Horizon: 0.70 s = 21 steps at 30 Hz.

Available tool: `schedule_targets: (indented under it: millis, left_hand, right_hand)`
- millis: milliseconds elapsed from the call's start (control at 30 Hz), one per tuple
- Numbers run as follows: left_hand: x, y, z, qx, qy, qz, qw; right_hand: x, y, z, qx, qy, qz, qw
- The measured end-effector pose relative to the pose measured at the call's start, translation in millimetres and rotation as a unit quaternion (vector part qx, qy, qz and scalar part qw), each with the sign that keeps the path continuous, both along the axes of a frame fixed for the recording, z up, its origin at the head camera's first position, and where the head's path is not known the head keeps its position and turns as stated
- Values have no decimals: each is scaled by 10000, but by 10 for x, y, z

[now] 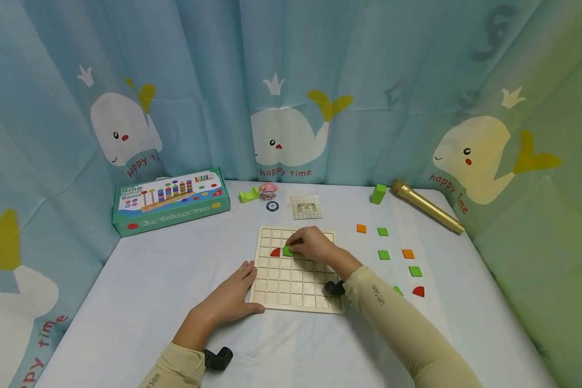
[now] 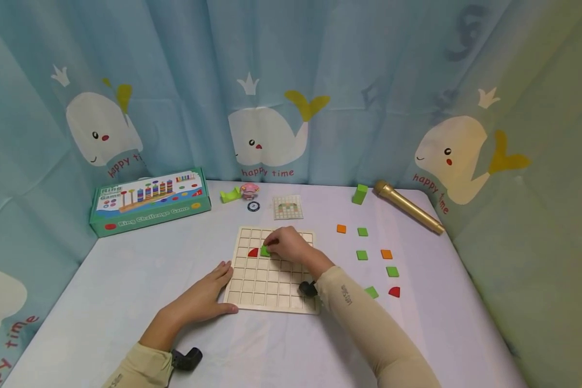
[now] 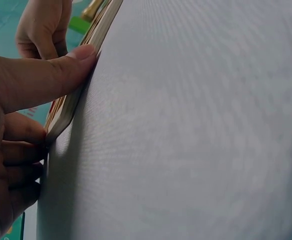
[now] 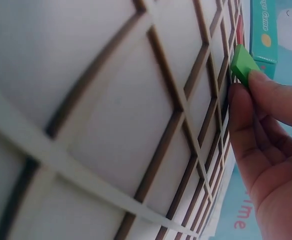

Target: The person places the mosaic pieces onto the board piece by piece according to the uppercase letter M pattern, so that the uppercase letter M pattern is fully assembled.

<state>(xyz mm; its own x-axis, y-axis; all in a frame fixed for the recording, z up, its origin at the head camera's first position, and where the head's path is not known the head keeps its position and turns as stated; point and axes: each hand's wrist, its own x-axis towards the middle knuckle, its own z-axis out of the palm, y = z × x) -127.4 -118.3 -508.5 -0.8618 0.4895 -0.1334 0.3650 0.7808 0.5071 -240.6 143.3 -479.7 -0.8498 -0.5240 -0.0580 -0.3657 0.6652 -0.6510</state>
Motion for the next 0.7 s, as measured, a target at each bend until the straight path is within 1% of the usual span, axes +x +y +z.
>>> schedule_targets:
  millis: [200, 467, 700]
  left_hand:
    - [3, 8, 15, -25, 16, 6, 10000]
    - [6, 17, 16, -50, 21, 23, 10000]
    - [12, 12, 19, -13, -18, -15, 10000]
  right_hand:
    - [-9, -42, -32, 246, 108, 151, 9995]
    - [12, -100, -36, 481, 335, 149, 9982]
    - [47, -70, -22, 375, 356, 172, 9985]
